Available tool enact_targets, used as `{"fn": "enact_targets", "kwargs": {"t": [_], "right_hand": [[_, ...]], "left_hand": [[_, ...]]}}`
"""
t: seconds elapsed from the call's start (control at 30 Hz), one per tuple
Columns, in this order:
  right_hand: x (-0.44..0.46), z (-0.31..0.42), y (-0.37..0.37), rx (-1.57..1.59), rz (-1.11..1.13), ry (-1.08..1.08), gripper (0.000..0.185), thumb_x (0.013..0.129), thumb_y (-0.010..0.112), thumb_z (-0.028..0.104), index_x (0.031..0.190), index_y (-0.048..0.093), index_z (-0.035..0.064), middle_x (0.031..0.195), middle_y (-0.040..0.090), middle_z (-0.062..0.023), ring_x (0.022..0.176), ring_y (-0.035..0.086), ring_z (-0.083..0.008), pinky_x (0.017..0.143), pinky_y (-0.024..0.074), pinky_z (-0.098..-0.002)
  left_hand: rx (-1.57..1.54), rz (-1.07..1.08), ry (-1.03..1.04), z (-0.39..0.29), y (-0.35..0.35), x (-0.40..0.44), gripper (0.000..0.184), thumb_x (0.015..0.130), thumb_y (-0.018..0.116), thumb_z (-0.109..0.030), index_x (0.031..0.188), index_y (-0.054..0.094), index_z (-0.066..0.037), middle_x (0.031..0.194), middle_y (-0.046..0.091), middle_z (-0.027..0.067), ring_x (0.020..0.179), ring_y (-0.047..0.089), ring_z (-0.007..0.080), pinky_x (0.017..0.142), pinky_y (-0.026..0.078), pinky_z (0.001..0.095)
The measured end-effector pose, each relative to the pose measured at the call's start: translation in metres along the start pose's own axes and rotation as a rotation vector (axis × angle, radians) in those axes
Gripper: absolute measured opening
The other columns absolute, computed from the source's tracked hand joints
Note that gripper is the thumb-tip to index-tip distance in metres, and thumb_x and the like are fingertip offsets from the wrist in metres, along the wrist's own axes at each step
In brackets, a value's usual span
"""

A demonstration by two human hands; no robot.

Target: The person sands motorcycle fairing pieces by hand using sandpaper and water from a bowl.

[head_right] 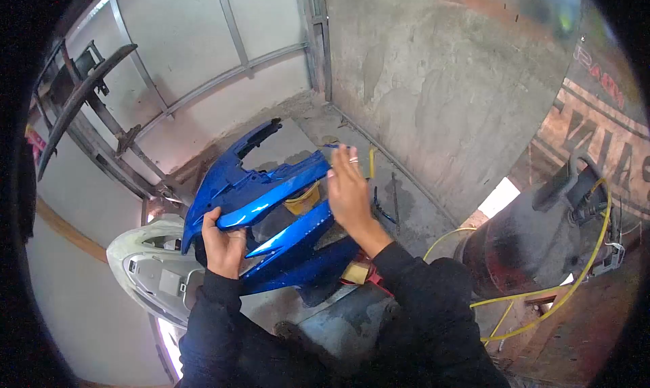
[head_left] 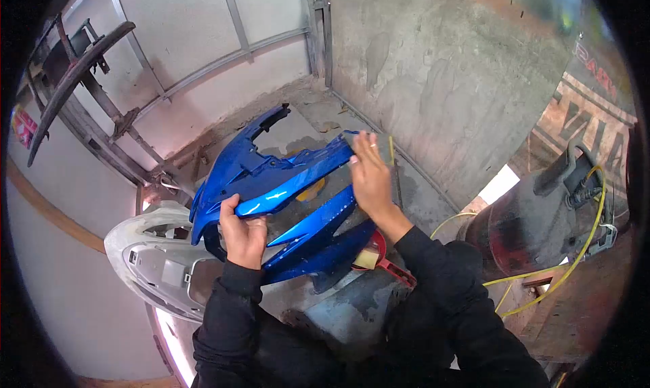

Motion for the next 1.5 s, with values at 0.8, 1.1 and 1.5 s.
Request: {"fn": "enact_targets", "kwargs": {"t": [0.8,1.1,1.5], "right_hand": [[-0.002,-0.025,-0.009,0.089,-0.009,0.008,0.047,0.095,0.056,0.007,0.139,0.053,-0.0081,0.151,0.045,-0.026,0.146,0.035,-0.0416,0.119,0.0295,-0.0454],[-0.004,-0.013,-0.008,-0.022,-0.013,-0.096,0.051,0.094,0.057,0.005,0.143,0.05,-0.0044,0.152,0.045,-0.0246,0.145,0.035,-0.0451,0.117,0.0326,-0.0474],[-0.004,0.012,0.007,0.008,0.057,-0.188,0.048,0.093,0.059,0.008,0.14,0.054,-0.0032,0.151,0.047,-0.0234,0.144,0.037,-0.0444,0.116,0.0345,-0.0457]], "left_hand": [[0.037,-0.083,0.004,-0.018,0.004,0.0,0.032,0.09,0.058,-0.011,0.119,0.055,0.002,0.122,0.064,0.0153,0.113,0.063,0.0328,0.105,0.049,0.0474],[0.023,-0.06,0.003,-0.021,0.0,0.004,0.03,0.09,0.057,-0.012,0.117,0.055,0.003,0.12,0.064,0.0167,0.112,0.063,0.0331,0.104,0.05,0.0478],[0.034,-0.122,0.016,-0.024,0.002,-0.002,0.017,0.089,0.06,-0.009,0.104,0.058,-0.004,0.105,0.067,0.0105,0.099,0.066,0.0293,0.095,0.053,0.0454]]}}
Point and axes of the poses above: each hand's wrist, its own x-axis towards the middle knuckle, its own y-axis out of the palm, z = x × y, the point moved 8 cm from there along x, towards the middle knuckle
